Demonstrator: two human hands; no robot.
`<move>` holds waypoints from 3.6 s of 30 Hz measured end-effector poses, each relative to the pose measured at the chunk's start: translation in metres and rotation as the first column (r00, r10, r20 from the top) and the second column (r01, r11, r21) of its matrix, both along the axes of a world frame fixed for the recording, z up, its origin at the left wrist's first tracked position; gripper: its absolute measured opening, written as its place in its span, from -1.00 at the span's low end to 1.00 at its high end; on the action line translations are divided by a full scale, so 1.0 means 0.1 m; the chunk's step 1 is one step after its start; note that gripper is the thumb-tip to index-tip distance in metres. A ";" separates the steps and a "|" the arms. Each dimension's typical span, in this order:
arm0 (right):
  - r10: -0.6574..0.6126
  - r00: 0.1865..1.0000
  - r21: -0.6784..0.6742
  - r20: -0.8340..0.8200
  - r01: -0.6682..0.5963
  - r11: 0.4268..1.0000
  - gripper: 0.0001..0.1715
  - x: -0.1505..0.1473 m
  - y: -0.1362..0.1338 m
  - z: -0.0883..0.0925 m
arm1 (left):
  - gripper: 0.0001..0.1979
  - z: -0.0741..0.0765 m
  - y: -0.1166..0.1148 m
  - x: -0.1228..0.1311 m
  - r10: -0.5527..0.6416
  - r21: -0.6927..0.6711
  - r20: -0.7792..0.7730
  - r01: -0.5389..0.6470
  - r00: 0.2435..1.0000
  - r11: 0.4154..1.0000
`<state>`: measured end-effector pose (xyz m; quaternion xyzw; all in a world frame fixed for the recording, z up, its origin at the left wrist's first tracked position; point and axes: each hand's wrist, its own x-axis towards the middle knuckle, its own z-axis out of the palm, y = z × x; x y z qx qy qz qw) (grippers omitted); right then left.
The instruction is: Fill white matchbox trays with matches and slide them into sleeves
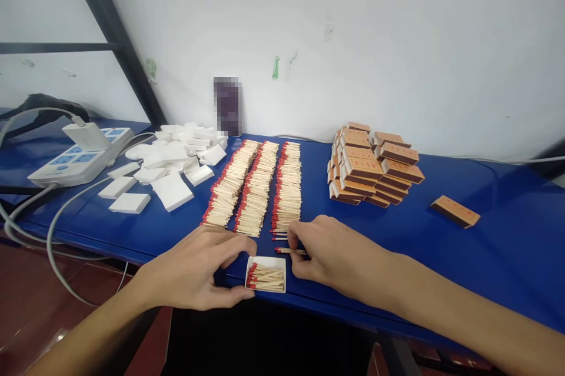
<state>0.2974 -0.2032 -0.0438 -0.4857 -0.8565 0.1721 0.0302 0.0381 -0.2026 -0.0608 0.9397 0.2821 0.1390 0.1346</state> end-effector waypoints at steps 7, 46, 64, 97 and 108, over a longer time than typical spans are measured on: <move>-0.032 0.996 -0.034 -0.086 0.029 0.999 -0.91 -0.05 -0.02 0.22 | -0.66 0.00 0.00 0.00 0.000 -0.009 0.002 0.000 1.000 1.000; 0.318 0.929 0.257 -0.191 -0.265 0.929 -0.84 0.07 -0.08 0.19 | -0.66 0.01 0.01 0.00 0.019 -0.072 0.036 -0.016 0.999 0.997; 0.234 0.940 0.380 -0.247 -0.128 0.916 -0.86 0.14 0.12 -0.18 | -0.65 0.01 0.00 -0.01 -0.003 -0.017 0.007 0.003 1.000 1.000; 0.164 0.935 0.414 -0.315 -0.020 0.910 -0.76 0.09 0.06 -0.25 | -0.67 0.02 0.01 0.02 0.025 -0.061 -0.006 -0.025 1.000 0.998; 0.188 0.932 0.495 -0.309 -0.011 0.869 -0.77 0.11 0.07 -0.28 | -0.65 0.01 0.01 0.00 0.018 -0.034 0.001 -0.018 1.000 0.999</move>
